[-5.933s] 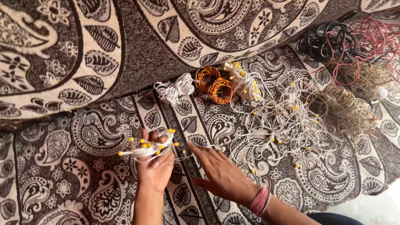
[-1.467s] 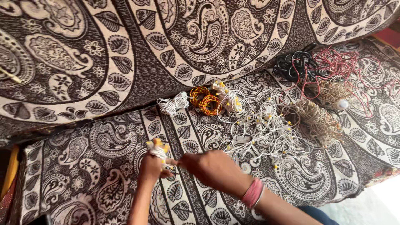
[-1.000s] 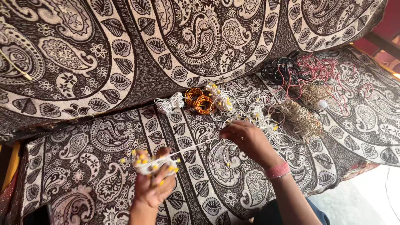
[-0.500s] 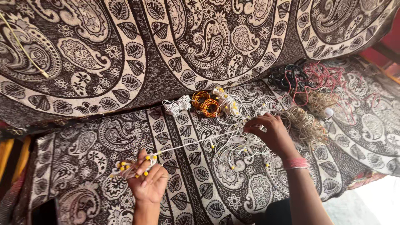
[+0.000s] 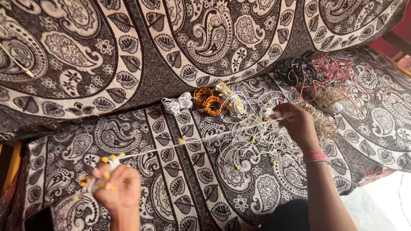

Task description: The person untangles a string of white wire lights with small yellow bulbs by hand. They repeatedly pull, separate, and straighten the tangled sections on a patterned fabric surface.

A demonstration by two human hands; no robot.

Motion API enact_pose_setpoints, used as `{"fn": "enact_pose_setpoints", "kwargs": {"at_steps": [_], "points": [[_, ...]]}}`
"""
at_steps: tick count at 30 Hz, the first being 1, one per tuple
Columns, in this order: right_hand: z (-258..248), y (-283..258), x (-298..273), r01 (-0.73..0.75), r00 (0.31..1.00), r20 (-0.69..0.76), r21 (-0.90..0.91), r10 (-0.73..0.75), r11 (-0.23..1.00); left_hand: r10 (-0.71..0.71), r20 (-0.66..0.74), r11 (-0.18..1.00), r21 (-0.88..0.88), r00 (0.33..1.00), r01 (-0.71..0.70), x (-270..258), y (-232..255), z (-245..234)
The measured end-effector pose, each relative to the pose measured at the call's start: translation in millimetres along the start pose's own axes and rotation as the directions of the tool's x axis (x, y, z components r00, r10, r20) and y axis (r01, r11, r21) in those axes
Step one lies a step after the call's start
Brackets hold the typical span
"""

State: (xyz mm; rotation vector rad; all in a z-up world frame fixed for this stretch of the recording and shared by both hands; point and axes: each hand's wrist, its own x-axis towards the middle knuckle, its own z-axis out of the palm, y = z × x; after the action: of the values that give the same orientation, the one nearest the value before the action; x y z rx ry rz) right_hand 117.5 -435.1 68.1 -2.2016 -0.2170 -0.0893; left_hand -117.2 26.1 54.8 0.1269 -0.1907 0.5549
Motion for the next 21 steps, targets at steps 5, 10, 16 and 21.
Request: {"fn": "enact_pose_setpoints", "kwargs": {"at_steps": [5,10,16,21], "points": [[2,18,-3,0.032,0.965,0.252,0.176,-0.076,0.984,0.210,-0.387,0.940,0.333,0.898,-0.076,19,13,-5],[-17,15,-13,-0.017,0.963,0.262,0.302,-0.066,0.953,0.298,-0.266,0.806,0.585,0.917,-0.092,29,10,-15],[-42,13,-15,-0.073,0.938,-0.320,0.188,0.131,0.979,0.401,-0.307,0.690,0.721,0.863,-0.064,34,19,-17],[-45,40,-12,0.080,0.864,-0.501,0.040,-0.049,0.996,0.358,-0.212,0.508,0.862,0.909,0.001,39,-13,-8]]}}
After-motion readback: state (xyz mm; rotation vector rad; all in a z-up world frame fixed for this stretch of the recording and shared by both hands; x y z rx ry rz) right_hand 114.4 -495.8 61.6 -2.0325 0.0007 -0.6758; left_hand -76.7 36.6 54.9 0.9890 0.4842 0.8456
